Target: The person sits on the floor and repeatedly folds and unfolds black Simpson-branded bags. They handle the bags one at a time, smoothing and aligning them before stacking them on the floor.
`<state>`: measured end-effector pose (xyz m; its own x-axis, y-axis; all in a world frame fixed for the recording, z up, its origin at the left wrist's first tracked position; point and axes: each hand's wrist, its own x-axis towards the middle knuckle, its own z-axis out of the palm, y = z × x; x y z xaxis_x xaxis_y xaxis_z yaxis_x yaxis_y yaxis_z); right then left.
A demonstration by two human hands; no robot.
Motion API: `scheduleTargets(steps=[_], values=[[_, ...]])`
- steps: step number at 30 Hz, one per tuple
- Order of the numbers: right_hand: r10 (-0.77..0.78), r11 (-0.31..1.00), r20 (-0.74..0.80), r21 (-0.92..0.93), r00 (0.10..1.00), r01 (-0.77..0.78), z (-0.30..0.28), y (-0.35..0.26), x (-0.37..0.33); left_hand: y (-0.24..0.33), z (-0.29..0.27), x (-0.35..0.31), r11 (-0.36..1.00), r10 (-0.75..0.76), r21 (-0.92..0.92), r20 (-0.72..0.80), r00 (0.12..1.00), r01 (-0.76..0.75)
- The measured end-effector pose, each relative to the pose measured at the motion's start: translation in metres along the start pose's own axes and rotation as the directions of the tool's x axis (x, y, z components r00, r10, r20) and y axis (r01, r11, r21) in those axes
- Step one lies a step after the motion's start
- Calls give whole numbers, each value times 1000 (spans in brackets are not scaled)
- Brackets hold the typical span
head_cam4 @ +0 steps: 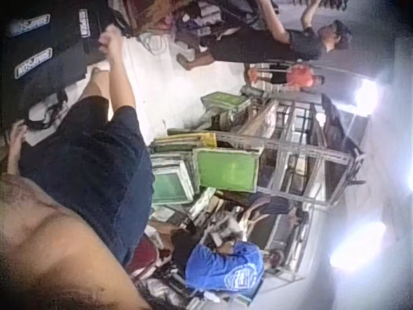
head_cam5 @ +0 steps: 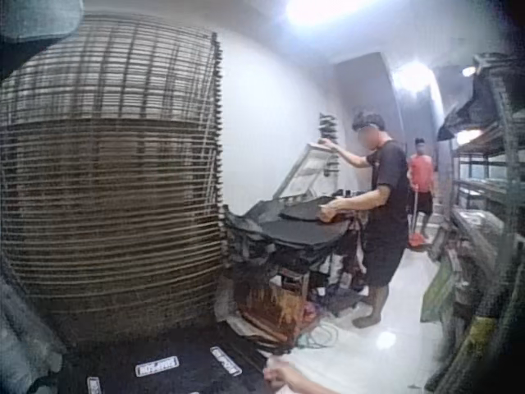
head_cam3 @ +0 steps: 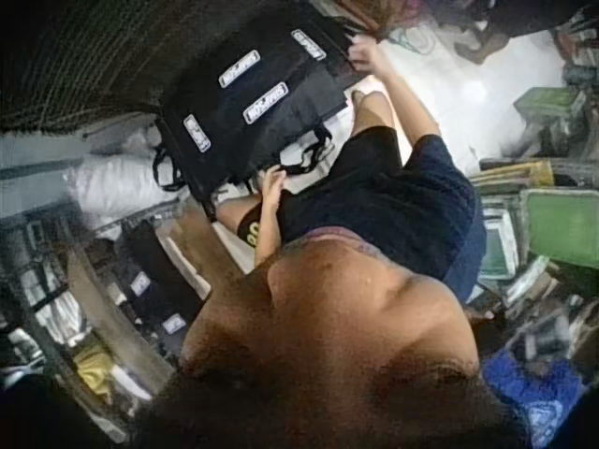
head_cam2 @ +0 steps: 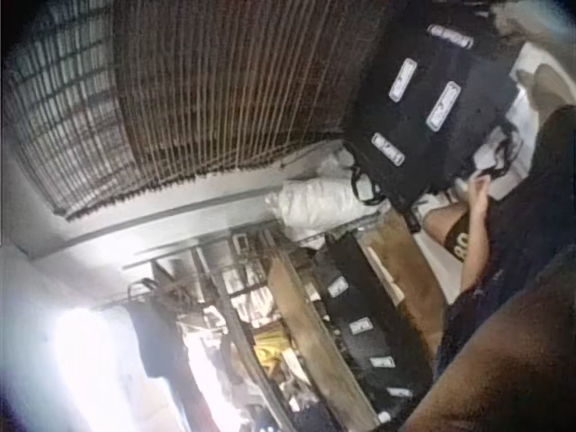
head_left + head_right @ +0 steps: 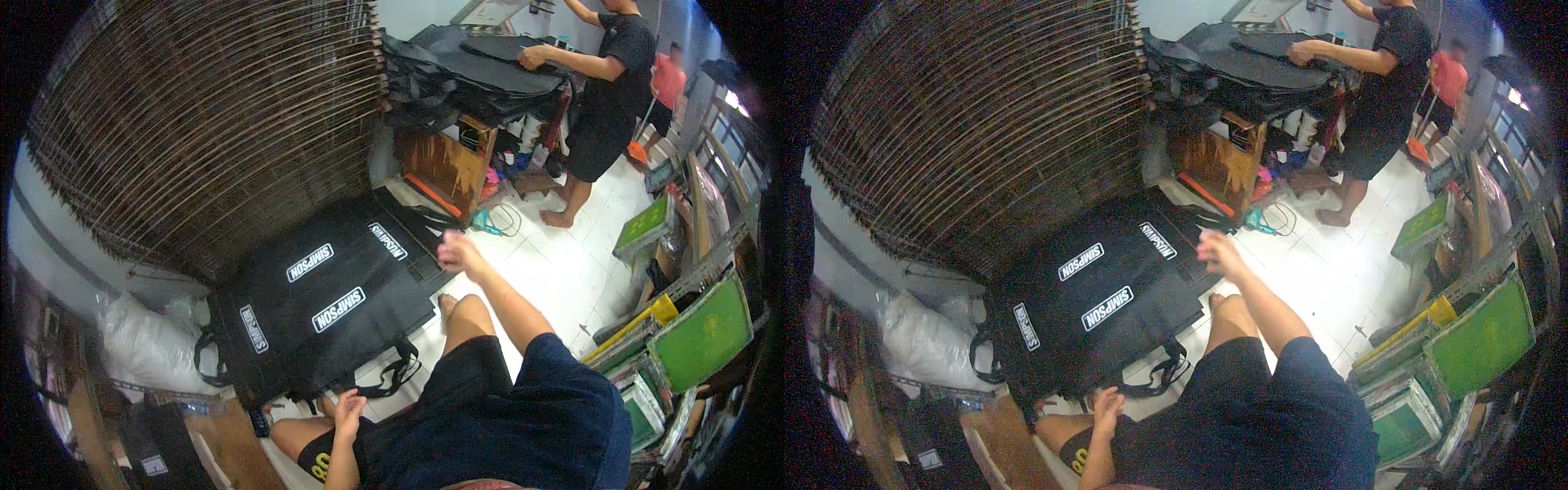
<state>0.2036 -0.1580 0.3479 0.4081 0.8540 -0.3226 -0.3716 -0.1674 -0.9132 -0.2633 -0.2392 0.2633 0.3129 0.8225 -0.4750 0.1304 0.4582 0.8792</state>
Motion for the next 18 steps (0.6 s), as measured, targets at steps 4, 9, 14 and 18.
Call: scheduleTargets(steps=[4, 9, 14, 18], values=[[-318, 916, -150, 206, 936, 344, -26, -130, -5, -6, -4, 6, 998, -49, 35, -16, 999, 50], [-552, 673, -203, 464, 809, 576, -49, -250, 2, -9, -3, 12, 991, -74, 104, -47, 996, 79], [-712, 478, -17, 720, 702, 502, -36, -315, 9, -13, -4, 18, 988, -63, 139, -62, 996, 71], [-741, 355, 40, 871, 671, 340, 4, -333, -15, -8, -3, 20, 987, -85, 133, -74, 994, 94]])
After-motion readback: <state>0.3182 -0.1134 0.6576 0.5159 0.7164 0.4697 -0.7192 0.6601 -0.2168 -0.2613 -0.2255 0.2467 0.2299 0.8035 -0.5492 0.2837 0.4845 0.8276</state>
